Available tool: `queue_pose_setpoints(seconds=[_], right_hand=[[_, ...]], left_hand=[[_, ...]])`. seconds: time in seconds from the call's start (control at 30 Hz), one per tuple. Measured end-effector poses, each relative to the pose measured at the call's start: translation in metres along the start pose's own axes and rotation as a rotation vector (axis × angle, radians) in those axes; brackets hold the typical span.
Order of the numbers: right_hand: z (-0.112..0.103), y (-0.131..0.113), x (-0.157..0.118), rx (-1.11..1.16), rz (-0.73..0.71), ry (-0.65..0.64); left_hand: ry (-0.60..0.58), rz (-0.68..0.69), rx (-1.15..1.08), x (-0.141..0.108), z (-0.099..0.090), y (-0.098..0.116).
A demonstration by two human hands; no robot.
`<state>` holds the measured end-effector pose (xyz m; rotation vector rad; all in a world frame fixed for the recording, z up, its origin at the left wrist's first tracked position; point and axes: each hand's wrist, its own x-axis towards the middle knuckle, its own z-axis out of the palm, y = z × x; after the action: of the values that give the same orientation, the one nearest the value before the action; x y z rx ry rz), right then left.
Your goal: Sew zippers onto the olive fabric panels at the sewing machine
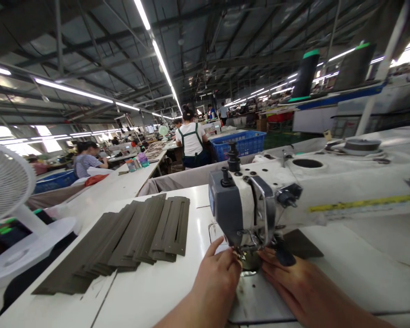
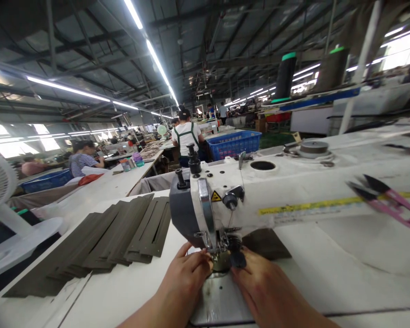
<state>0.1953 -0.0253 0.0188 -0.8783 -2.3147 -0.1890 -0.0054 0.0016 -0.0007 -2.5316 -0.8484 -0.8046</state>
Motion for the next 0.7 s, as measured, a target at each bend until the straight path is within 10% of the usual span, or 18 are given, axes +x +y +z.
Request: queue_pose_setpoints(seconds=[0.5,0.7], right_hand=[[0.004,0.015,-0.003,-0.057,0.059,-0.05],[-0.006,0.0,-0.047,-0.419,-0.021,0.149]], left_hand=[[-0.091,-0.004,-0.075,-0.004,0.006,-0.009],[-0.07,-0.062,-0.197,0.003,-0.03,0.004]])
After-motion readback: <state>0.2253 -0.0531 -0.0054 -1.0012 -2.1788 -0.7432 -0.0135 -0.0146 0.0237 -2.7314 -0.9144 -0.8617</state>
